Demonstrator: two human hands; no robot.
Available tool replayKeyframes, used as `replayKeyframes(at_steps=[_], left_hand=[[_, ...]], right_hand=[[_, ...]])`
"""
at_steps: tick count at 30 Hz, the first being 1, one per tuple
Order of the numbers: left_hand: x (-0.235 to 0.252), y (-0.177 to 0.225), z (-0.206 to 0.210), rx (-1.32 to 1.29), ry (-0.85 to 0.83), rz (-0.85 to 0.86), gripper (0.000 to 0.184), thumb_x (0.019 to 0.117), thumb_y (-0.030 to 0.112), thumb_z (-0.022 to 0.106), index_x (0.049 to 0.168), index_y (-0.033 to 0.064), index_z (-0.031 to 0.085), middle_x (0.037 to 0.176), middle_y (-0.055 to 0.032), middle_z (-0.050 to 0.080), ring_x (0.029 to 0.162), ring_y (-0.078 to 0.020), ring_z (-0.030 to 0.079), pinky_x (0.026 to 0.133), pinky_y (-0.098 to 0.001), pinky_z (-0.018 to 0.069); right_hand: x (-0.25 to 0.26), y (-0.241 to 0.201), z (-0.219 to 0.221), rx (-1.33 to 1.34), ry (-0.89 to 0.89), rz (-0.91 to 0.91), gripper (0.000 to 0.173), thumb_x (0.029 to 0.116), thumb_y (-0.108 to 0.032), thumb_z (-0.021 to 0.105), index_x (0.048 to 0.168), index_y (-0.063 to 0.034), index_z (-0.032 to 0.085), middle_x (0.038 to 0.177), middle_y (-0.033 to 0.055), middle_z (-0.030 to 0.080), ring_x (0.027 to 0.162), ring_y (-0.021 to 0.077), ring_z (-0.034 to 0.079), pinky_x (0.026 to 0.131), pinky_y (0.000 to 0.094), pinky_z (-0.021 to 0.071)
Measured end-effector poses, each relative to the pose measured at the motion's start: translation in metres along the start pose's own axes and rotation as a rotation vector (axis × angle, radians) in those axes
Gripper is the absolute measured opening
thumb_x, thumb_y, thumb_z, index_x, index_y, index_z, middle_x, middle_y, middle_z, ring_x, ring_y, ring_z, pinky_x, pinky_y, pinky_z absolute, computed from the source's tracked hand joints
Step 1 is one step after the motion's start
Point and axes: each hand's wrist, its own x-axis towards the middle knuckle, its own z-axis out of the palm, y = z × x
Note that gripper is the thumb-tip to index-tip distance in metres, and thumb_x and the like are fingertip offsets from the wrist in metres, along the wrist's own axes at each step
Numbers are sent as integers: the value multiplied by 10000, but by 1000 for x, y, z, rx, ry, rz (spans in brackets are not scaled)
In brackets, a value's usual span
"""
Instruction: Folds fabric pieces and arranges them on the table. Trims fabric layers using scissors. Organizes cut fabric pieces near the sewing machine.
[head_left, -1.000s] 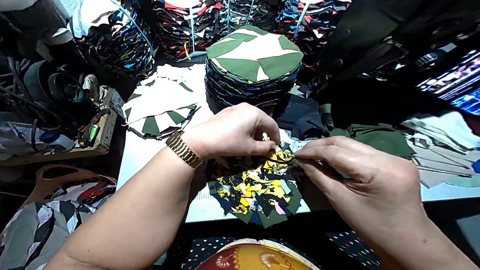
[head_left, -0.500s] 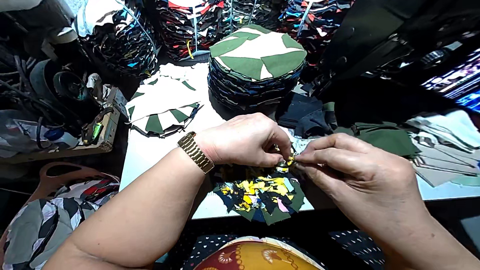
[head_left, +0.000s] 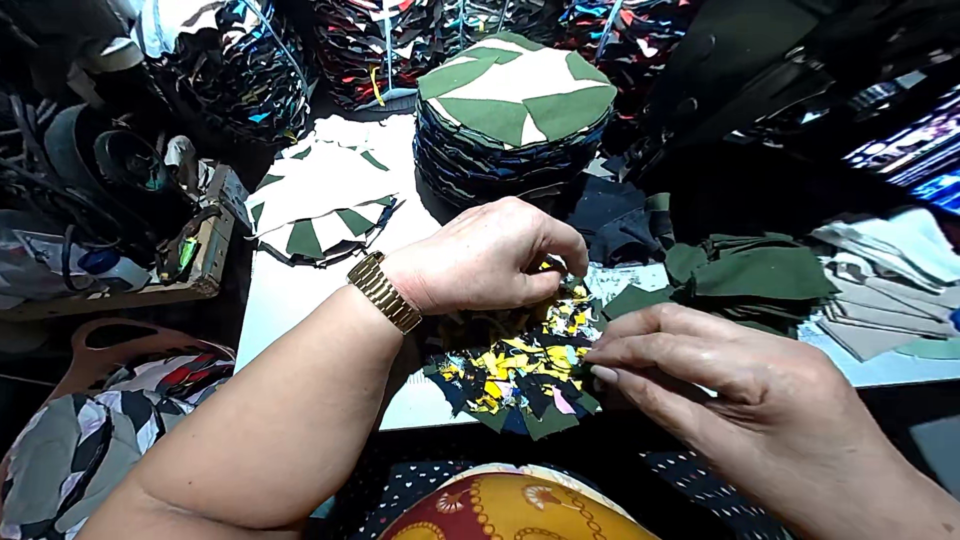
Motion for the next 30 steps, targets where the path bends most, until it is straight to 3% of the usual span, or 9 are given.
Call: replayKeyframes(at_steps=[5, 8, 12, 16, 20, 23, 27, 30], left_hand=[[0, -1, 1, -27, 117, 28, 199, 952, 79, 619, 1090, 72, 763, 787, -1, 687, 635, -53, 556, 603, -271, 478], [0, -4, 2, -87, 201, 76, 189, 959, 35, 612, 1082, 24, 755, 855, -27, 720, 682, -22, 599, 640, -209, 511], [1, -6, 2, -180, 269, 107, 187, 955, 1, 601, 1079, -20, 739, 911, -64, 735, 719, -14, 634, 666, -180, 537], [1, -7, 3, -193, 249, 108, 169, 951, 9, 622, 1069, -11, 742, 851, -42, 718, 643, 4, 579, 595, -168, 497], [1, -5, 3, -182, 255, 96, 178, 959, 9, 611, 1083, -16, 736, 887, -54, 728, 683, 0, 606, 635, -169, 516], [1, -8, 3, -177, 297, 103, 187, 955, -1, 598, 1084, -25, 731, 896, -63, 730, 701, -6, 619, 644, -174, 519], [1, -10, 4, -180, 327, 119, 192, 955, -13, 591, 1085, -35, 730, 925, -74, 731, 717, -13, 625, 662, -179, 530], [2, -8, 3, -174, 307, 109, 194, 958, -9, 590, 1091, -29, 729, 933, -78, 731, 735, -23, 639, 680, -190, 540]], right_hand=[[-1, 5, 12, -1, -1, -5, 140, 905, -176, 649, 940, -165, 783, 910, -86, 674, 799, -9, 652, 657, 143, 574], [2, 4, 3, 36, 29, 2, 138, 938, -204, 649, 994, -163, 768, 968, -76, 696, 836, 20, 675, 705, 192, 607], [-4, 10, -23, 55, -8, 37, 117, 935, -272, 661, 927, -194, 747, 928, -89, 690, 814, 42, 673, 697, 230, 607], [-17, 10, -23, 50, -76, 40, 161, 961, -317, 664, 944, -192, 764, 918, -82, 694, 780, 33, 663, 660, 210, 589], [-12, 5, -1, -122, -2, 18, 193, 958, -297, 635, 976, -156, 765, 915, -69, 645, 754, -8, 605, 625, 163, 533], [-10, 6, 10, -148, 21, -36, 178, 947, -215, 609, 928, -150, 773, 870, -66, 599, 725, -11, 569, 596, 144, 495], [-10, 1, 8, -175, 23, -75, 169, 940, -179, 610, 917, -133, 771, 874, -30, 614, 745, 44, 583, 610, 202, 501], [-10, 5, 4, -199, -64, -60, 241, 939, -214, 576, 1022, -167, 797, 905, -41, 609, 759, 48, 584, 608, 217, 505]])
